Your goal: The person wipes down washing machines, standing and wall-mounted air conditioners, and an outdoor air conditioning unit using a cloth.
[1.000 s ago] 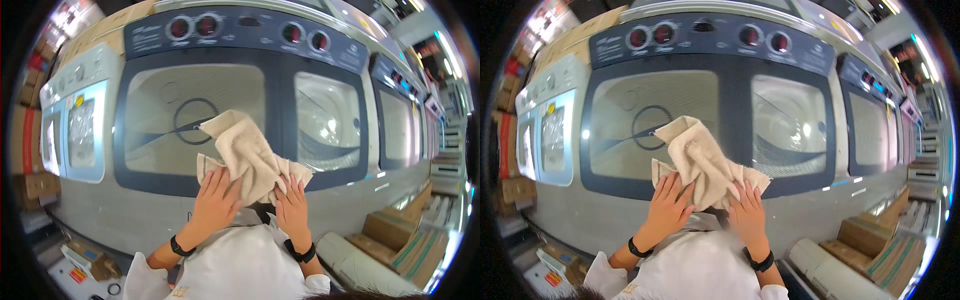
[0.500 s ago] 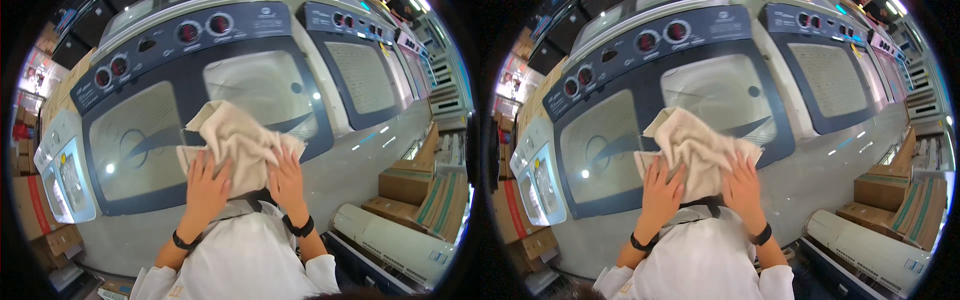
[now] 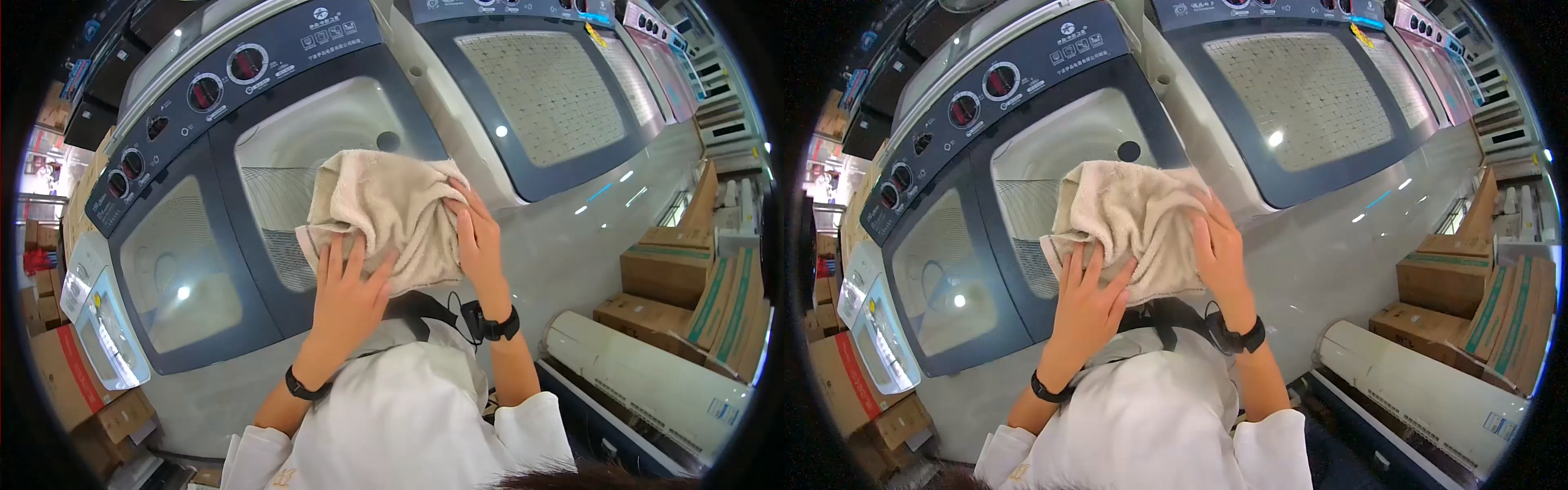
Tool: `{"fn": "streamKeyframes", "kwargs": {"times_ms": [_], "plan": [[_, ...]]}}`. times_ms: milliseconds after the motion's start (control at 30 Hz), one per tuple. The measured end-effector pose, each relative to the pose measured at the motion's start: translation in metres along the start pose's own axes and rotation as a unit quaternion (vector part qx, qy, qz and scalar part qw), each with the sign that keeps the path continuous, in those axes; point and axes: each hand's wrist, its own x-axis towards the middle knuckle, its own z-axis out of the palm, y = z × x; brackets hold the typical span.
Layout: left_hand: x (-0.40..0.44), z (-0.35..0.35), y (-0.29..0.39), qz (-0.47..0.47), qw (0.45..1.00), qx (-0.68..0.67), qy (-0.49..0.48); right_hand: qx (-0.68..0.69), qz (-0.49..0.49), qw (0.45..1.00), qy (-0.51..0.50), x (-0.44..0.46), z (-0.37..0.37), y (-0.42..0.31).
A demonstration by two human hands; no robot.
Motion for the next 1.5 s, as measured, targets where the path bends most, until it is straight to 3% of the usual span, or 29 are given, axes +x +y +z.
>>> {"fn": "streamKeyframes", "kwargs": {"times_ms": [333, 433, 533, 633, 733, 833, 933, 1033, 1100, 1167, 1333, 1500], "plan": [[0.004, 0.003, 0.025, -0.044, 0.999, -0.030, 0.007, 0.173, 0.122, 0.977, 0.014, -0.009, -0.008, 0.024], [0.027, 0.011, 0.024, -0.043, 0.998, -0.023, 0.032, 0.216, 0.274, 0.930, -0.115, 0.028, -0.027, 0.034], [0.051, 0.016, 0.025, -0.049, 0.998, -0.003, 0.047, 0.197, 0.241, 0.938, -0.152, 0.053, -0.018, 0.025], [0.047, 0.017, 0.029, -0.067, 0.997, 0.010, 0.027, 0.019, 0.063, 0.994, -0.084, 0.043, -0.003, 0.013], [0.023, 0.012, 0.036, -0.086, 0.996, 0.001, -0.004, 0.049, 0.087, 0.991, -0.085, 0.019, -0.017, 0.010], [0.003, 0.005, 0.035, -0.087, 0.996, -0.003, -0.022, 0.170, 0.139, 0.973, -0.064, 0.003, -0.024, 0.016], [0.004, -0.009, 0.027, -0.066, 0.996, -0.047, -0.048, 0.163, 0.180, 0.963, -0.117, 0.025, -0.025, 0.021], [0.030, -0.015, 0.008, -0.030, 0.996, -0.054, -0.060, 0.160, 0.130, 0.970, -0.126, 0.063, -0.006, 0.021], [0.044, -0.017, 0.000, -0.031, 0.997, -0.032, -0.062, -0.059, -0.067, 0.987, -0.137, 0.076, 0.012, 0.024], [0.054, -0.019, -0.002, -0.057, 0.996, -0.001, -0.064, -0.156, -0.178, 0.960, -0.149, 0.070, 0.024, 0.019], [0.019, -0.020, 0.005, -0.096, 0.990, 0.034, -0.101, -0.113, -0.166, 0.967, -0.159, 0.024, 0.007, -0.017], [0.026, -0.033, -0.009, -0.084, 0.990, 0.000, -0.117, -0.173, -0.174, 0.947, -0.206, 0.068, 0.003, 0.012]]}}
